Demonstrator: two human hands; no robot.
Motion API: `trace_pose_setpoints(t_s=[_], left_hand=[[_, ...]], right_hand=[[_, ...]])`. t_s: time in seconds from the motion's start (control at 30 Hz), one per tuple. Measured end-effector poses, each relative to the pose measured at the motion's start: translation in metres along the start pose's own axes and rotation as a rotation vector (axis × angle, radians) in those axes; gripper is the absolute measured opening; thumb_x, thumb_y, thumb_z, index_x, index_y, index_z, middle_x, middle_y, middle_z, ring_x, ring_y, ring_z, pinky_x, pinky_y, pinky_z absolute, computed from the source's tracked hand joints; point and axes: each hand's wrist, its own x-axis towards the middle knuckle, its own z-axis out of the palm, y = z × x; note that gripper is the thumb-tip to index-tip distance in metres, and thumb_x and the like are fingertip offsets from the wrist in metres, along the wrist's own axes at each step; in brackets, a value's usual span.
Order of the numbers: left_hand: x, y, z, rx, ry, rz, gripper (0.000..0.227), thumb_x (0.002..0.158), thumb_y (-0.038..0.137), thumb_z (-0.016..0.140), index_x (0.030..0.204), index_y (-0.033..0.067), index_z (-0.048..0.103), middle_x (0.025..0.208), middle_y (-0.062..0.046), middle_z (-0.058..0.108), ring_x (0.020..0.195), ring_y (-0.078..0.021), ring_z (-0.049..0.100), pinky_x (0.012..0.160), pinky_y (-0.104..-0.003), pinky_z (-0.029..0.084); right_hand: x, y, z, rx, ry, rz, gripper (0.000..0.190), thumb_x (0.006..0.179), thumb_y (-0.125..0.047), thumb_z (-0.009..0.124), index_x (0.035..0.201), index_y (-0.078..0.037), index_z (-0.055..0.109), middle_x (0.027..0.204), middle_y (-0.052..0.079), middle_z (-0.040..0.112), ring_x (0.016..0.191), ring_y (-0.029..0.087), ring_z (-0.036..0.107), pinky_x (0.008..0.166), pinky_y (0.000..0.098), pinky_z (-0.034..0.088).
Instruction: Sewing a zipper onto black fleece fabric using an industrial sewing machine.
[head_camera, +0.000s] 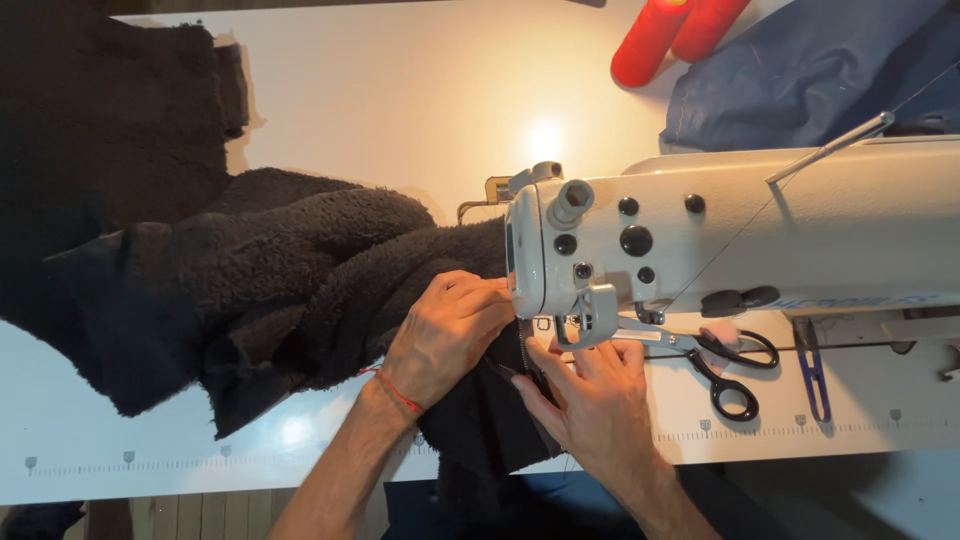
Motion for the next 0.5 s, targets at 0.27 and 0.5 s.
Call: trace_pose_setpoints(t_s=[0.27,0.5], left_hand=[[-0.001,-0.007,0.007,0.014,-0.058,0.035,0.02,0.083,0.005,0.075,0.103,0.004,0.075,0.112,-0.006,0.073,0.115,-0.023,0.067,0.105,-0.043,0.049],[-0.005,-0.01,0.012,0.038,-0.076,0.033,0.018,0.088,0.007,0.07,0.104,0.0036,0.075,0.112,-0.006,0.075,0.124,-0.0204,0.065,0.108,-0.046,0.046]], right_hand=[[0.01,0.003,0.005,0.003,-0.065,0.05,0.068,0.081,-0.045,0.08,0.133,-0.006,0.059,0.094,0.006,0.067,0.084,0.023,0.062,0.074,0.0439,0.039],[0.009,0.005,0.012,-0.07,-0.24,0.079,0.063,0.087,-0.047,0.076,0.135,-0.009,0.059,0.084,0.004,0.069,0.078,0.023,0.066,0.083,0.0526,0.041]])
